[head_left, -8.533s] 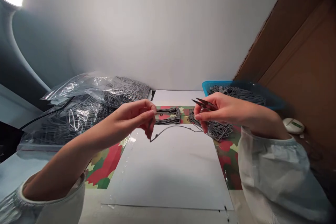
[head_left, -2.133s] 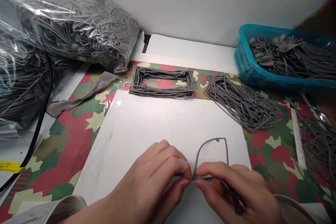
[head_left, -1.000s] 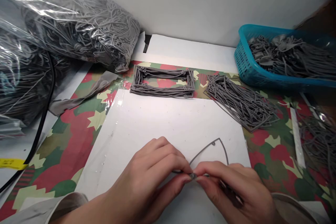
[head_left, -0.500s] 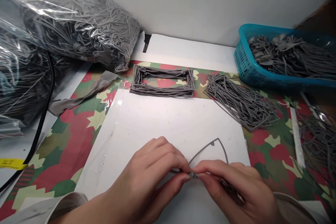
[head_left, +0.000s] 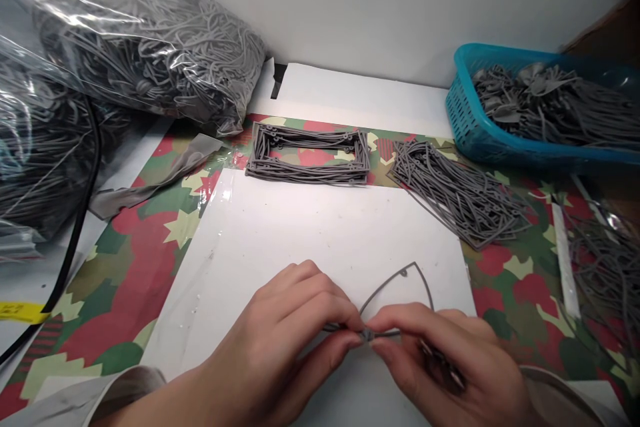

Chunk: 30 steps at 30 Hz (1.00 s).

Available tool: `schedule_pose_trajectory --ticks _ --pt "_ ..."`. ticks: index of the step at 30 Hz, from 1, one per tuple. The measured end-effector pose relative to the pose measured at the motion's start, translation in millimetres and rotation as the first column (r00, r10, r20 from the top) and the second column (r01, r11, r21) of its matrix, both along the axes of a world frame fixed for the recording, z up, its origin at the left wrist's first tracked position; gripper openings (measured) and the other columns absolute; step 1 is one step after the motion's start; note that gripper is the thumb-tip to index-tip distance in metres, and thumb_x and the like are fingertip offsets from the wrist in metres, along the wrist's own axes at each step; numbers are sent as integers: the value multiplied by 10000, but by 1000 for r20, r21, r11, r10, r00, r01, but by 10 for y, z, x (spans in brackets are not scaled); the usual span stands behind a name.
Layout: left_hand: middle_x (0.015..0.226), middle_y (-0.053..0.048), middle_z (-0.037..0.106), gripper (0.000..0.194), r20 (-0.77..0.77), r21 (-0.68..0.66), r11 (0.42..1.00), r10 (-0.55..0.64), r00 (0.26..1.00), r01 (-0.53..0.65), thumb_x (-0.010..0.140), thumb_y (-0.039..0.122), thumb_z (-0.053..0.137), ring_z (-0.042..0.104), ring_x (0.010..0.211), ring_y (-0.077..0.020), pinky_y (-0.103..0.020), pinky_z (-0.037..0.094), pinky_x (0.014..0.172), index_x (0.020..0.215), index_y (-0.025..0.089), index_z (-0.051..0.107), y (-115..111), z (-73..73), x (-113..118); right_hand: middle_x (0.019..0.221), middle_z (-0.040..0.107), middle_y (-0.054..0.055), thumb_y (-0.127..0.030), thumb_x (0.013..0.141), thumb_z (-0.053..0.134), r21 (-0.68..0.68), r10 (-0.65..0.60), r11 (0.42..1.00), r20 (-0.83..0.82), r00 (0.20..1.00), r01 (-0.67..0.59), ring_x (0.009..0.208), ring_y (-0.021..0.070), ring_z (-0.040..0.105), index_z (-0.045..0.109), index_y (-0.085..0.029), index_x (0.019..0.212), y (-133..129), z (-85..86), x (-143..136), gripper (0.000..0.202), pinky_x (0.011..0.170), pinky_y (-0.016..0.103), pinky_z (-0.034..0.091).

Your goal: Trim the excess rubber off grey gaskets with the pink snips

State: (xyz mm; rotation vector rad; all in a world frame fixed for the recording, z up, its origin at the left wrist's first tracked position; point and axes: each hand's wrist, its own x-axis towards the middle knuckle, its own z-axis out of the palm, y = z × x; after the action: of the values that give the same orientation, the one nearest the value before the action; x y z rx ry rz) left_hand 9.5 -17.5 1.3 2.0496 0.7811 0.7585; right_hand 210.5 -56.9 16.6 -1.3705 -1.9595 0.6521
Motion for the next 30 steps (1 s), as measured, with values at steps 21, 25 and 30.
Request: schedule_pose_trajectory --ticks 21,25,30 --pt "776 0 625 138 -10 1 1000 3 1000 -3 887 83 498 551 714 -137 -250 444 648 895 213 543 0 9 1 509 492 -123 -139 822 566 15 58 998 -7 998 -58 354 32 445 579 -268 961 2 -22 6 191 386 74 380" --pt "774 1 621 130 -16 -3 1000 4 1000 -4 893 94 493 550 718 -138 -250 444 651 898 216 537 -5 27 -10 525 523 -124 -129 827 553 15 59 998 -13 998 -59 365 36 446 569 -268 967 -2 -20 7 197 395 71 390" --pt "789 4 616 125 4 -13 1000 -5 1000 5 901 94 493 534 728 -130 -246 436 662 907 213 530 -11 16 -10 515 512 -120 -146 828 571 13 58 998 -3 998 -58 358 35 451 583 -270 973 -1 -19 15 192 394 75 388"
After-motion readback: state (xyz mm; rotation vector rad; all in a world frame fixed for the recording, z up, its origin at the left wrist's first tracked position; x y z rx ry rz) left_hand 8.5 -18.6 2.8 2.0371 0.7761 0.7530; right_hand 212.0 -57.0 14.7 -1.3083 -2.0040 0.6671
